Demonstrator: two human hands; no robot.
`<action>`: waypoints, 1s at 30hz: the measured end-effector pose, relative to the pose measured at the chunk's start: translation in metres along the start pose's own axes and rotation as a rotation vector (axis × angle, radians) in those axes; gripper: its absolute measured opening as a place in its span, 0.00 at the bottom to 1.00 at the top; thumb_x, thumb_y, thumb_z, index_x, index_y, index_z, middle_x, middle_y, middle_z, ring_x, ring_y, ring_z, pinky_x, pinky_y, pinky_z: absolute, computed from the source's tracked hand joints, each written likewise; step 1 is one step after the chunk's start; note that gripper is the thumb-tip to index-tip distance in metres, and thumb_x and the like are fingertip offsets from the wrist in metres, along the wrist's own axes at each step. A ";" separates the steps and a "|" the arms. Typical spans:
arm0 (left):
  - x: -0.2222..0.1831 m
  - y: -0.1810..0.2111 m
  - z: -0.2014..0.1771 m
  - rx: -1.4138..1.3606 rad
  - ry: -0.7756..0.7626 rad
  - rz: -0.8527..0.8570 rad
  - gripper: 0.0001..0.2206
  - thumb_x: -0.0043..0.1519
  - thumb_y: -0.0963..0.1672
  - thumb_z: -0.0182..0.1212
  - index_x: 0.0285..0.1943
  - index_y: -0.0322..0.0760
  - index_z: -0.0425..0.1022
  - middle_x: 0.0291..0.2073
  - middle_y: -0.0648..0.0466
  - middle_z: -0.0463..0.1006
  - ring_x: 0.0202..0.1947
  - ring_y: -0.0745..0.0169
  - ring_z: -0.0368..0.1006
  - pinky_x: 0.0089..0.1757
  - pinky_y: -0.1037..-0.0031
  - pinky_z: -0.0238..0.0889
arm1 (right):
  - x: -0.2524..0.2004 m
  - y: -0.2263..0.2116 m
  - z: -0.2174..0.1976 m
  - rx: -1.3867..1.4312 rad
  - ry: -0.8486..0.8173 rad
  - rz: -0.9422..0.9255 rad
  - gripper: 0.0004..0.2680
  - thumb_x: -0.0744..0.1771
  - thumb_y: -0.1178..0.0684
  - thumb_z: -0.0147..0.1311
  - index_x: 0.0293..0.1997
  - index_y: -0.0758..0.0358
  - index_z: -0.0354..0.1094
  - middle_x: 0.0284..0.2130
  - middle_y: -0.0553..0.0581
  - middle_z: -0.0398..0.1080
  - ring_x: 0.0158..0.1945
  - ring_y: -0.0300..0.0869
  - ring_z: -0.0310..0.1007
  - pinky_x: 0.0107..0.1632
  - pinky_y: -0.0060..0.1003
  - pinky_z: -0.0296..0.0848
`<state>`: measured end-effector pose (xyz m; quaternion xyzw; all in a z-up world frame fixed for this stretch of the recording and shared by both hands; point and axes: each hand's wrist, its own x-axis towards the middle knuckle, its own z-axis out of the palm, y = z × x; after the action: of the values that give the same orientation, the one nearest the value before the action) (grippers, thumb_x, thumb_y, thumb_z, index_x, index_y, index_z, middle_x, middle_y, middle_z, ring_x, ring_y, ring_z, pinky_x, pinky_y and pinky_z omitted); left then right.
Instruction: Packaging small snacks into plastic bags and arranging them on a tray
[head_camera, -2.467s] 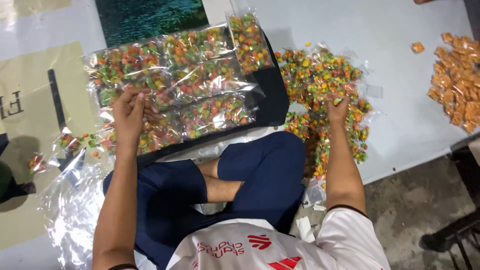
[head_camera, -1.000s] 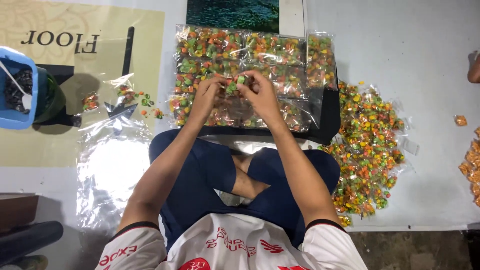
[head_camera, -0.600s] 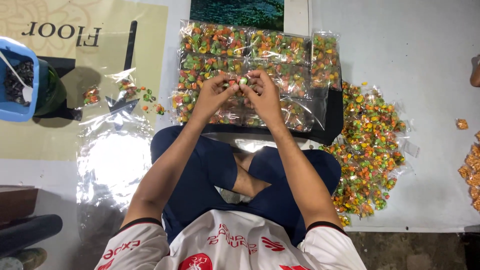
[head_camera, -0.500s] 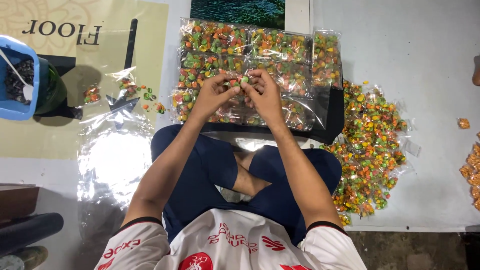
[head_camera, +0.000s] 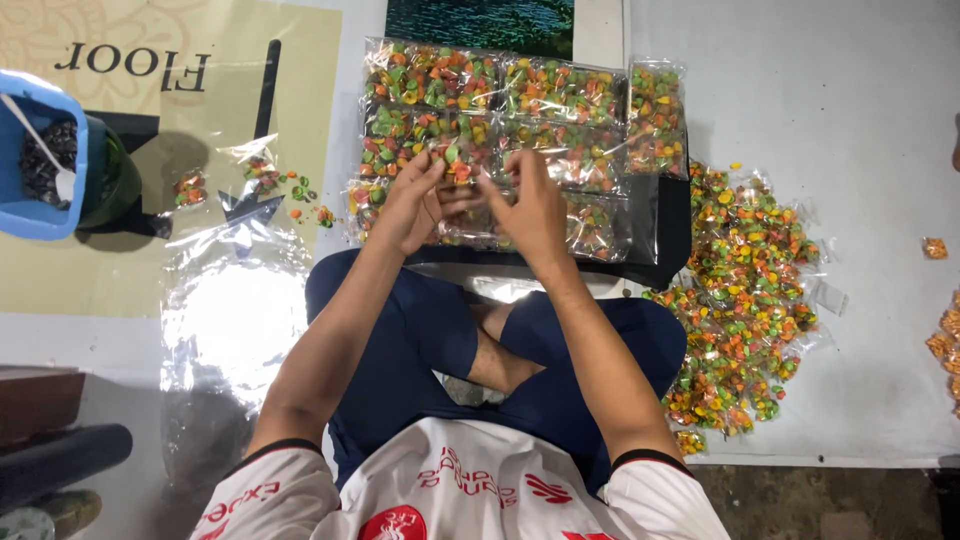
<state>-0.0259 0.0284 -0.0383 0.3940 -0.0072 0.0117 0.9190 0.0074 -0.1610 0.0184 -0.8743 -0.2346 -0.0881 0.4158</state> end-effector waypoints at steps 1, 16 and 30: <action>0.000 0.001 0.003 0.002 -0.005 0.000 0.19 0.68 0.45 0.59 0.63 0.30 0.64 0.46 0.43 0.80 0.42 0.49 0.84 0.44 0.57 0.82 | 0.001 -0.008 -0.003 -0.001 0.005 -0.001 0.13 0.68 0.44 0.61 0.45 0.59 0.61 0.36 0.62 0.69 0.32 0.59 0.76 0.33 0.55 0.77; -0.008 -0.008 -0.031 0.177 0.150 0.004 0.08 0.68 0.44 0.62 0.45 0.32 0.73 0.33 0.56 0.76 0.35 0.60 0.81 0.43 0.59 0.80 | -0.003 -0.029 0.010 -0.511 -0.028 -0.104 0.04 0.66 0.51 0.50 0.36 0.57 0.63 0.29 0.57 0.68 0.30 0.60 0.78 0.30 0.56 0.76; 0.086 -0.016 0.001 0.917 -0.789 0.260 0.17 0.55 0.40 0.70 0.53 0.33 0.75 0.38 0.47 0.77 0.41 0.55 0.72 0.43 0.58 0.69 | -0.005 -0.021 0.002 -0.245 0.194 -0.573 0.02 0.66 0.52 0.54 0.36 0.55 0.69 0.30 0.53 0.66 0.31 0.55 0.77 0.34 0.44 0.76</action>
<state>0.0606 0.0180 -0.0477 0.7195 -0.3886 -0.0210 0.5752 -0.0073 -0.1494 0.0301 -0.8038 -0.4179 -0.3120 0.2862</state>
